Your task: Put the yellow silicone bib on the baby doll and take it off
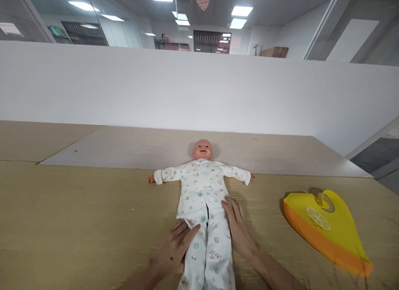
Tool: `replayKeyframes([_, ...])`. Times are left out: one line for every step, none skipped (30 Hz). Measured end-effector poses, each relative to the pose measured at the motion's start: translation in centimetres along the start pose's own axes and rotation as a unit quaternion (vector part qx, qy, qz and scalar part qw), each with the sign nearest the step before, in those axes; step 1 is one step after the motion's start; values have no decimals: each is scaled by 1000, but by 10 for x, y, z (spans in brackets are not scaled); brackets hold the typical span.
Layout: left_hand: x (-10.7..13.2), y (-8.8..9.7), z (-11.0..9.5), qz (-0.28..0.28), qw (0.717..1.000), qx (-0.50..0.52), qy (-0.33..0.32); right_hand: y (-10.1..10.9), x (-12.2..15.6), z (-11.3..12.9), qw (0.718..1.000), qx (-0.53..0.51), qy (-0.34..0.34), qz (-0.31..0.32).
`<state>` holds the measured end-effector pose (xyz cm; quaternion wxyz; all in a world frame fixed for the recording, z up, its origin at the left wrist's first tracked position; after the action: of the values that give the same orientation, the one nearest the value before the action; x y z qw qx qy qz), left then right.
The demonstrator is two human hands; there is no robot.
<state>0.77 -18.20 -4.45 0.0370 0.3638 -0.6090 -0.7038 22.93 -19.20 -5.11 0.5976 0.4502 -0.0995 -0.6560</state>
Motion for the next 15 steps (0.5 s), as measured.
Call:
replayKeyframes([0,1,4,-6,1000,17,13,3,-2,-2,1000,3,-3,1])
replayKeyframes([1,2,11,-13,999,34,31,7,-4,-6,1000,14,-13,3])
replayKeyframes([2,3,20,-20,997,50,53,14,-6,-12,999,31,-25,4])
replayKeyframes([4,4,30,-26,995,61,79,24,-9,-21,998,50,-44,3])
replayKeyframes([6,4,40,-32,992,68,104,37,-11,-32,995,73,-71,0])
replayKeyframes([8,4,51,-33,988,68,133,54,-12,-45,991,91,-97,-14])
replayKeyframes([10,3,61,-34,984,65,165,74,-12,-60,984,108,-133,-37])
replayKeyframes([12,3,69,-37,979,63,190,97,-10,-77,976,126,-165,-67])
replayKeyframes([14,3,76,-39,975,63,210,122,-6,-94,963,149,-199,-101])
replayKeyframes([14,3,81,-41,972,64,225,147,0,-112,944,173,-242,-140])
replayKeyframes([15,2,84,-40,969,66,235,171,9,-132,919,196,-294,-172])
replayKeyframes([15,2,87,-37,966,68,246,195,22,-151,881,220,-362,-211])
replayKeyframes([15,1,89,-31,963,70,259,215,36,-167,843,240,-415,-245])
replayKeyframes([15,0,91,-24,959,72,273,231,48,-181,819,246,-443,-270])
replayKeyframes([15,0,92,-17,955,74,285,242,61,-194,801,242,-469,-283])
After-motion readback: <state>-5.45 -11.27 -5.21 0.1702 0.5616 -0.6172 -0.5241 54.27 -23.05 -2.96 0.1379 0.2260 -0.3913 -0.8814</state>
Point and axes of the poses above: each hand's wrist, its own x-axis away from the middle knuckle, its own y-axis out of the back of the hand, z = x × y, the point moved 5 cm from there along -x, towards the middle knuckle, and after that the axes turned 15 degrees about -x, right-handed, at the moved point
